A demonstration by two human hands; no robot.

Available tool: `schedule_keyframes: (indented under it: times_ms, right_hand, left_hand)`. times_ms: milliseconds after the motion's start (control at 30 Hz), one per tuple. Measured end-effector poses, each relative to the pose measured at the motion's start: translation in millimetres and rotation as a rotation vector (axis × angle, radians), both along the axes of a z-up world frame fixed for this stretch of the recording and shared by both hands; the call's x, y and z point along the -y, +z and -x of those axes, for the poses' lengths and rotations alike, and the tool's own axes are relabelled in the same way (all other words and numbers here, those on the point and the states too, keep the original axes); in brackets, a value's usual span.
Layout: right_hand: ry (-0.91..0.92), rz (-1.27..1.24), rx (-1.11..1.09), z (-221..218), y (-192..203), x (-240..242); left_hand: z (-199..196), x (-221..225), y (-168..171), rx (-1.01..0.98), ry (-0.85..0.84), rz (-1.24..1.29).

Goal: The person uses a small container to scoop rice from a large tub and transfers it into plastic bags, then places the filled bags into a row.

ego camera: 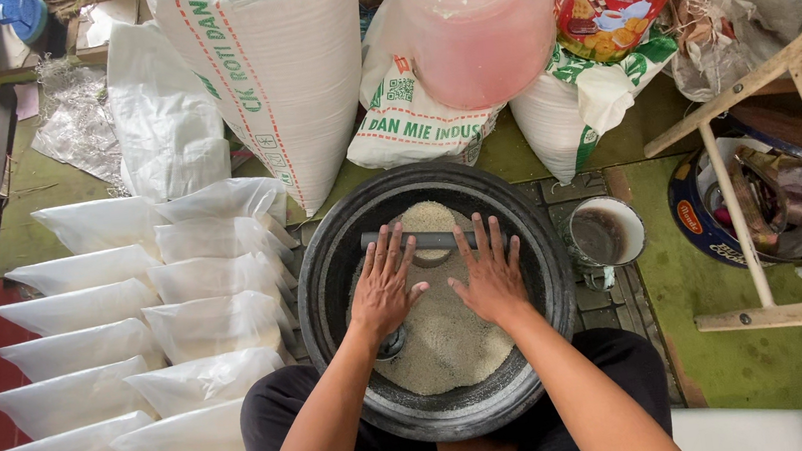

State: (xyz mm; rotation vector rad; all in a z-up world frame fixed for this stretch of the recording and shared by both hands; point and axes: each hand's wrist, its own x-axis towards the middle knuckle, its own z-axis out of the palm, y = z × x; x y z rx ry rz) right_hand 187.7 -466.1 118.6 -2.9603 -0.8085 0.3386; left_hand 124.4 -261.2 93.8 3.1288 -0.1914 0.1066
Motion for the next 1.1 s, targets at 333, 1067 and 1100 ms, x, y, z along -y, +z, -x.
schedule_keyframes:
  times_ms: [333, 1067, 1100]
  right_hand:
    - [-0.057, 0.023, -0.031, -16.9, -15.0, -13.0]
    - [0.01, 0.095, -0.023, -30.5, -18.5, -4.8]
    - [0.015, 0.067, -0.034, -27.7, -15.6, -2.9]
  left_hand:
    - [-27.1, 4.6, 1.7, -0.165, 0.104, 0.067]
    - [-39.4, 2.6, 10.2, -0.201, 0.139, 0.115]
    - [-37.6, 3.3, 10.0, -0.205, 0.142, 0.111]
